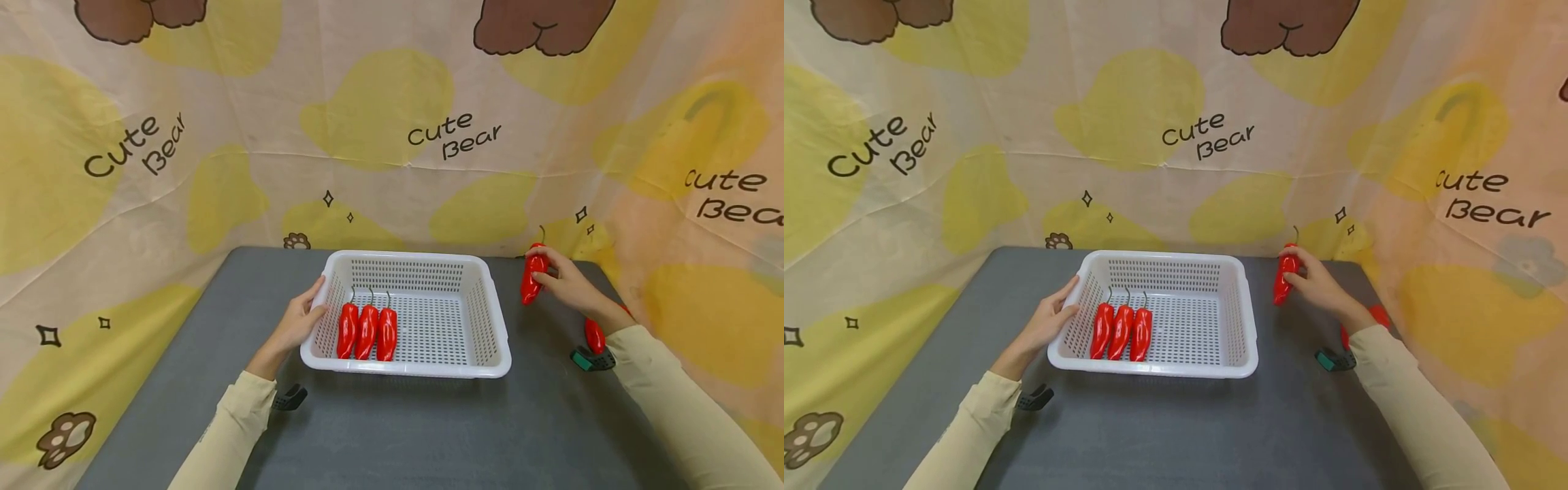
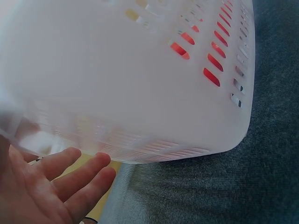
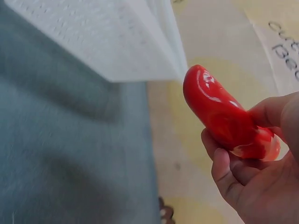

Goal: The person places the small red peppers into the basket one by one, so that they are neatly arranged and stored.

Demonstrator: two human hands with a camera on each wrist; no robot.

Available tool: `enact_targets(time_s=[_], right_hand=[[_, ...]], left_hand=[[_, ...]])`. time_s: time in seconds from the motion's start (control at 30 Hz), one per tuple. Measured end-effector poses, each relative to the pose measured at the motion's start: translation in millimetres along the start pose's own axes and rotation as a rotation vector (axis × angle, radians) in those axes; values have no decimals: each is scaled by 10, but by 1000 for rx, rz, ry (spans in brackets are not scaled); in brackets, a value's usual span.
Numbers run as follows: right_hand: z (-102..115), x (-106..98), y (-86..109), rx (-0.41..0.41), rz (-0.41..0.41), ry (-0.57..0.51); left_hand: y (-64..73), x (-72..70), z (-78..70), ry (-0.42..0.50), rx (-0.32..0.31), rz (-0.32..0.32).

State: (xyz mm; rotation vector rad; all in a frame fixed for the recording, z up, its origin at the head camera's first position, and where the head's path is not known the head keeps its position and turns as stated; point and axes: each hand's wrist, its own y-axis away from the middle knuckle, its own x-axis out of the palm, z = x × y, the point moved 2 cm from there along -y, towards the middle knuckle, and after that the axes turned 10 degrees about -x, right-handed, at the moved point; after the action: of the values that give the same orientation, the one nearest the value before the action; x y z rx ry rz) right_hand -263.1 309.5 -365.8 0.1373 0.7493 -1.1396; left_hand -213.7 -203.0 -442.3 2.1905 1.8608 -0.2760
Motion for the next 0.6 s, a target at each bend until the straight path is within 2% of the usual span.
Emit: enact_targets(time_s=[0.4,0.6], right_hand=[[298,214,-241,-117,49,-52],[413,322,-372,-61,89,-49]], left_hand=[[-12,-5,17,-9,-8,-8],[-19,-4,25,-1,-6,-13]])
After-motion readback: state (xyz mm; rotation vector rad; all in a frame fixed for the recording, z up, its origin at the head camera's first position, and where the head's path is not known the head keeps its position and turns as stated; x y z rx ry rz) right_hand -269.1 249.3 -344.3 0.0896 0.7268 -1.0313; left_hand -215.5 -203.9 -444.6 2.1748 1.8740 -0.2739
